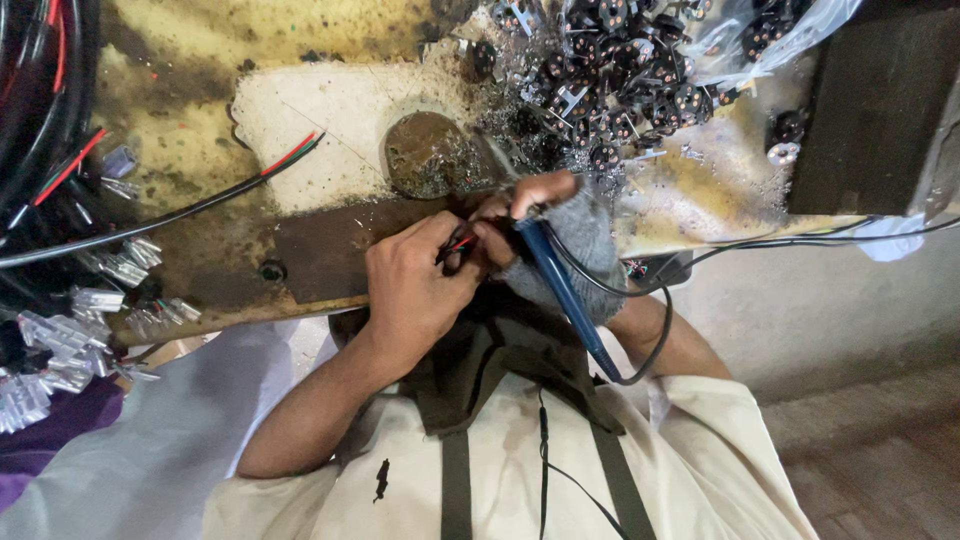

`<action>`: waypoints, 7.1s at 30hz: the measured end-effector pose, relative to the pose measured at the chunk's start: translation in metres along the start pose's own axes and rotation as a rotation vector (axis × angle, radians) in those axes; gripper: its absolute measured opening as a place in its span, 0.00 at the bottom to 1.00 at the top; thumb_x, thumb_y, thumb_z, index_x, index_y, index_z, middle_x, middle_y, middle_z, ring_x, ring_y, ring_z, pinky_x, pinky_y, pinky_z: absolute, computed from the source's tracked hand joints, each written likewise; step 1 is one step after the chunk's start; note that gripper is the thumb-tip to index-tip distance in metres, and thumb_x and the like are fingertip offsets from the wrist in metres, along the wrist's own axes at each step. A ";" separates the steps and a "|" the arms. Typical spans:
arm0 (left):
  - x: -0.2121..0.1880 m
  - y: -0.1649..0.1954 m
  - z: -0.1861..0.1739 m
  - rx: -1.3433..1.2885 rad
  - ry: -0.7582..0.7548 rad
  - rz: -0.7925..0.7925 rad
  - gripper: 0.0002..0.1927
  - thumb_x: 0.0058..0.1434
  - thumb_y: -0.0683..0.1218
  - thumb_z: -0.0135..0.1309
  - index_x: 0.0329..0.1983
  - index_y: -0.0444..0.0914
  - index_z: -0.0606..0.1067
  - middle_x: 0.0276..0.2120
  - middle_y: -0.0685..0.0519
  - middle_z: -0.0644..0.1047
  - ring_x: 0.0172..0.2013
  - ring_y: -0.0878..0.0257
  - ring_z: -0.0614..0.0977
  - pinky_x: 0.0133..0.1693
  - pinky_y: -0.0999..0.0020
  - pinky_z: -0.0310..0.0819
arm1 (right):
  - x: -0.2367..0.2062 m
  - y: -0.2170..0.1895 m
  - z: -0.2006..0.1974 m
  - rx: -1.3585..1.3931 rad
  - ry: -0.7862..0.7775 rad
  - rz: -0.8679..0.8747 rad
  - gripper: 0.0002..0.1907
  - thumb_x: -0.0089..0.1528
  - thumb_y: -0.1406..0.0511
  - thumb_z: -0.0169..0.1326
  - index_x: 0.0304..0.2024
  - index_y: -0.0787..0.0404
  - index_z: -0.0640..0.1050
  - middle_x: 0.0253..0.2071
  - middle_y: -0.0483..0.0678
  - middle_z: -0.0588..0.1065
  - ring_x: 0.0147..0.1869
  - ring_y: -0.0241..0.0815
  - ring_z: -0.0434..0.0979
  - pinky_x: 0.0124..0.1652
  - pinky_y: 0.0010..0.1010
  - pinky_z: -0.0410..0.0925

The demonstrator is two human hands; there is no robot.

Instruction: The person uses a soldering iron to attach small black plastic connectors to the ends of multi-colored wires. They repeatedly pick up wires and connectors, apply heat, and place the finished units on the workbench.

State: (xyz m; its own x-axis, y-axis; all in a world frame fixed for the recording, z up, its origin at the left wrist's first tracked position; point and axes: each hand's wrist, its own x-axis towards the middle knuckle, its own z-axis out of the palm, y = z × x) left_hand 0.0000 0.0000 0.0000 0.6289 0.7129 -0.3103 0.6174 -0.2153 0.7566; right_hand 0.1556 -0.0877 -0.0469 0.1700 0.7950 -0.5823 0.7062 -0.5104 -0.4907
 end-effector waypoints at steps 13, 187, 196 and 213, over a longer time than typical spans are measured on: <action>-0.007 0.002 0.005 -0.143 0.151 0.104 0.10 0.49 0.40 0.67 0.32 0.37 0.77 0.29 0.49 0.76 0.28 0.57 0.81 0.31 0.64 0.73 | -0.036 0.036 0.022 0.596 0.526 -0.525 0.23 0.56 0.73 0.68 0.37 0.58 0.63 0.40 0.47 0.79 0.35 0.36 0.74 0.37 0.27 0.66; 0.002 -0.001 -0.018 0.092 -0.004 0.235 0.10 0.54 0.45 0.63 0.27 0.37 0.73 0.27 0.48 0.72 0.28 0.48 0.78 0.29 0.53 0.70 | -0.043 0.016 -0.027 0.185 0.748 -0.320 0.20 0.62 0.69 0.67 0.43 0.61 0.66 0.38 0.48 0.75 0.39 0.40 0.77 0.40 0.30 0.69; 0.002 -0.002 -0.015 0.104 0.002 0.244 0.10 0.54 0.45 0.63 0.27 0.37 0.73 0.27 0.48 0.72 0.28 0.48 0.78 0.29 0.52 0.70 | -0.051 0.022 -0.064 0.448 0.273 -0.270 0.08 0.66 0.70 0.54 0.47 0.59 0.71 0.40 0.51 0.76 0.45 0.46 0.79 0.46 0.34 0.72; -0.001 -0.001 -0.017 0.102 0.011 0.255 0.10 0.56 0.45 0.62 0.27 0.37 0.72 0.27 0.48 0.72 0.29 0.47 0.78 0.30 0.52 0.71 | -0.049 0.003 -0.083 -0.129 0.538 -0.358 0.21 0.61 0.66 0.62 0.51 0.59 0.66 0.39 0.55 0.76 0.39 0.43 0.79 0.35 0.27 0.72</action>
State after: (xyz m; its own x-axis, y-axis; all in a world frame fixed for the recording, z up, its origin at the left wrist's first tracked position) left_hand -0.0093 0.0103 0.0091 0.7655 0.6340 -0.1101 0.4844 -0.4550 0.7472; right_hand 0.2067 -0.1012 0.0342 0.2057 0.9783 0.0235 0.8538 -0.1677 -0.4929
